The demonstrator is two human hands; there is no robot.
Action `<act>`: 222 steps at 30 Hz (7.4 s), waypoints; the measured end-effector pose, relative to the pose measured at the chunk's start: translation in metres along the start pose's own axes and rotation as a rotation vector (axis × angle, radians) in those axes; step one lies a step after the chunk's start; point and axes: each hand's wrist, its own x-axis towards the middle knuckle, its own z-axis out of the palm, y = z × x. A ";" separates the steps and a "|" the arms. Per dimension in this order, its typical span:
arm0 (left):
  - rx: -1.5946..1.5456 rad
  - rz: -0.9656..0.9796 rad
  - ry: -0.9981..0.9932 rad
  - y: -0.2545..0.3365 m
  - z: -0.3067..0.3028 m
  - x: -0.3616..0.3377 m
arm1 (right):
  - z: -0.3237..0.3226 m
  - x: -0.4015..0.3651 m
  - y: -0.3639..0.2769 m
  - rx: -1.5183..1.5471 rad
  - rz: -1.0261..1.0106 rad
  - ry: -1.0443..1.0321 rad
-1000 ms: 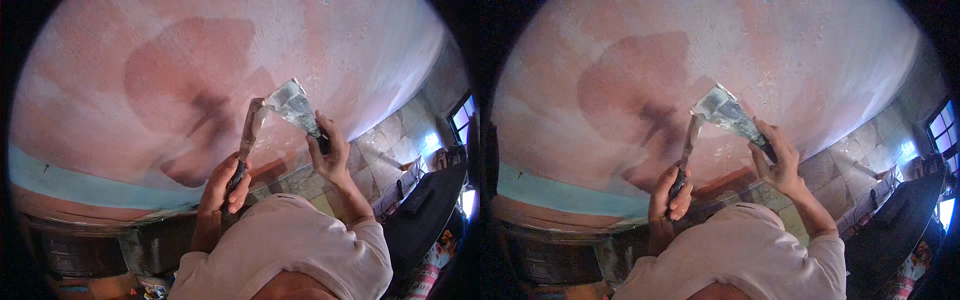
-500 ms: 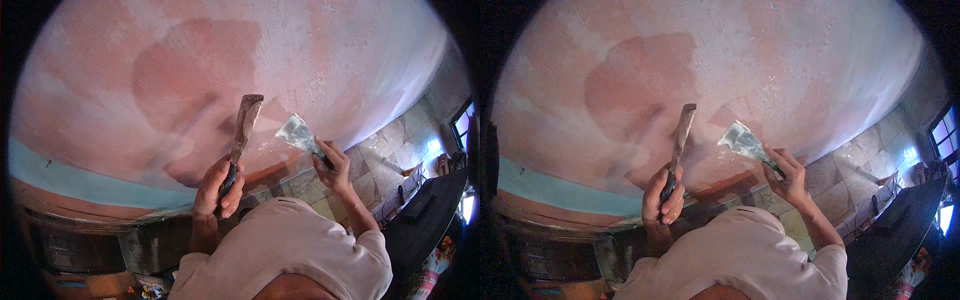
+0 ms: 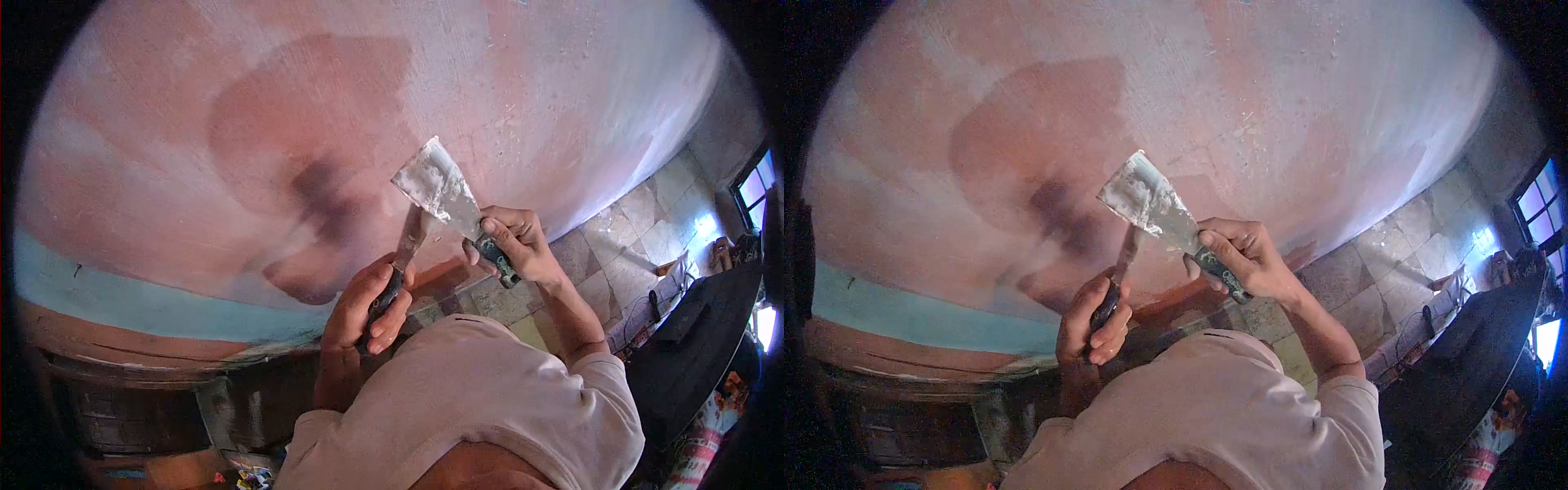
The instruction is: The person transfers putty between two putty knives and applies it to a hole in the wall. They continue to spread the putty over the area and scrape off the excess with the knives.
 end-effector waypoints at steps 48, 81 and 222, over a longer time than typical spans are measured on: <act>0.913 -0.001 0.249 -0.005 0.001 0.001 | -0.042 -0.022 -0.012 -0.890 -0.173 0.260; 0.704 -0.430 0.221 -0.043 -0.064 0.058 | -0.051 -0.061 0.102 -0.537 0.296 0.116; -0.160 1.460 1.300 0.032 -0.226 -0.087 | 0.050 0.281 -0.339 -1.918 -1.868 0.307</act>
